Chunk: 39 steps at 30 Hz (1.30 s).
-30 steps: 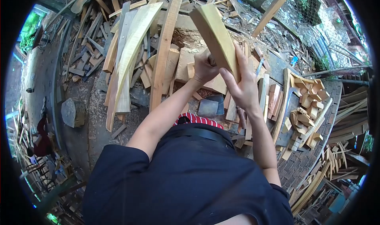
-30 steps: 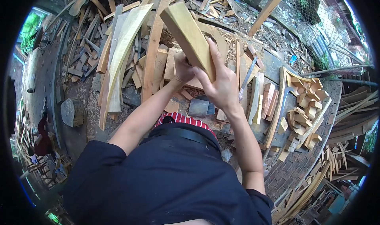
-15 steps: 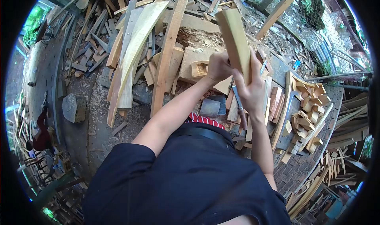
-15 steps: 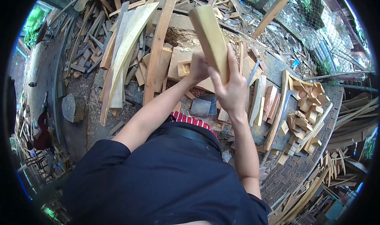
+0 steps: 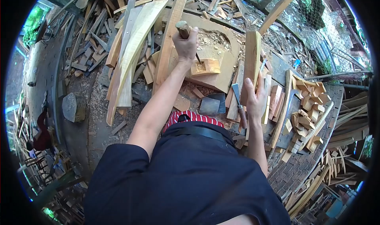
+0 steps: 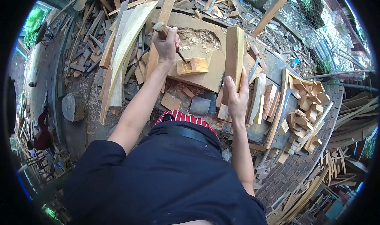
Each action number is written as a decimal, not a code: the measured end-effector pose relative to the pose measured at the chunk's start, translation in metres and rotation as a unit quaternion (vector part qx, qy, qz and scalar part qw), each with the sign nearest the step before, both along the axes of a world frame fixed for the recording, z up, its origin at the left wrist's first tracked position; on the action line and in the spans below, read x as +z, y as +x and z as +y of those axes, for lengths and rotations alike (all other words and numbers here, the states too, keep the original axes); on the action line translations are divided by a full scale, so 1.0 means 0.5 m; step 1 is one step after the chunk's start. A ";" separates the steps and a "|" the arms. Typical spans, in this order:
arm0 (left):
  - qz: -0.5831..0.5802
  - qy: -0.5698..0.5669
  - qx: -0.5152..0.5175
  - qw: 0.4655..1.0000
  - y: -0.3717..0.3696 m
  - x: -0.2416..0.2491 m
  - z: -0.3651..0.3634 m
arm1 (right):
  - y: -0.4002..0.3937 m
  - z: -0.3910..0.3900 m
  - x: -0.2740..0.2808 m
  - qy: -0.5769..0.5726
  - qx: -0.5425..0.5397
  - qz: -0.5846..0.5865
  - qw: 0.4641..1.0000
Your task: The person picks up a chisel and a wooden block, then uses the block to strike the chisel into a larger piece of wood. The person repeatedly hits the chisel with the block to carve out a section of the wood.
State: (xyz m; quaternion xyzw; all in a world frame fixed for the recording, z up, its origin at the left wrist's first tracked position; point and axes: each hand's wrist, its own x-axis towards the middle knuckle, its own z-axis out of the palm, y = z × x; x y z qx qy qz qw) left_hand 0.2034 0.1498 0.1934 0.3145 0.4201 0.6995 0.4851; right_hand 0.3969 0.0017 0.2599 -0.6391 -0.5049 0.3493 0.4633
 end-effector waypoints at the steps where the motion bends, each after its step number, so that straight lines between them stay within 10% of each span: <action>1: -0.015 0.013 -0.006 1.000 -0.001 0.000 -0.003 | 0.000 0.001 -0.009 0.002 -0.002 -0.011 1.000; 10: -0.036 0.033 -0.008 0.999 0.020 -0.022 -0.026 | -0.013 0.005 0.005 -0.011 0.020 -0.038 0.999; 20: 0.213 0.132 0.053 0.967 0.083 -0.007 -0.063 | -0.080 0.079 0.122 0.155 0.094 0.034 0.983; 23: 0.216 0.172 0.011 0.961 0.106 -0.049 -0.062 | -0.081 0.095 0.120 0.024 0.211 -0.233 0.949; 26: 0.290 0.137 -0.013 0.947 0.099 -0.019 -0.076 | -0.084 0.086 0.150 0.014 0.162 -0.147 0.976; 28: 0.312 0.161 0.027 0.936 0.110 -0.031 -0.071 | -0.074 0.099 0.130 0.248 0.138 -0.133 0.950; 30: 0.287 0.170 0.026 0.942 0.117 -0.034 -0.070 | -0.092 0.064 0.138 0.030 0.084 -0.041 0.995; 34: 0.296 0.111 -0.082 0.945 0.106 -0.013 -0.078 | -0.048 0.089 0.070 0.112 0.125 -0.211 0.963; 39: 0.095 0.065 0.123 0.986 0.034 -0.056 -0.007 | -0.038 0.066 0.071 0.067 0.064 -0.083 0.992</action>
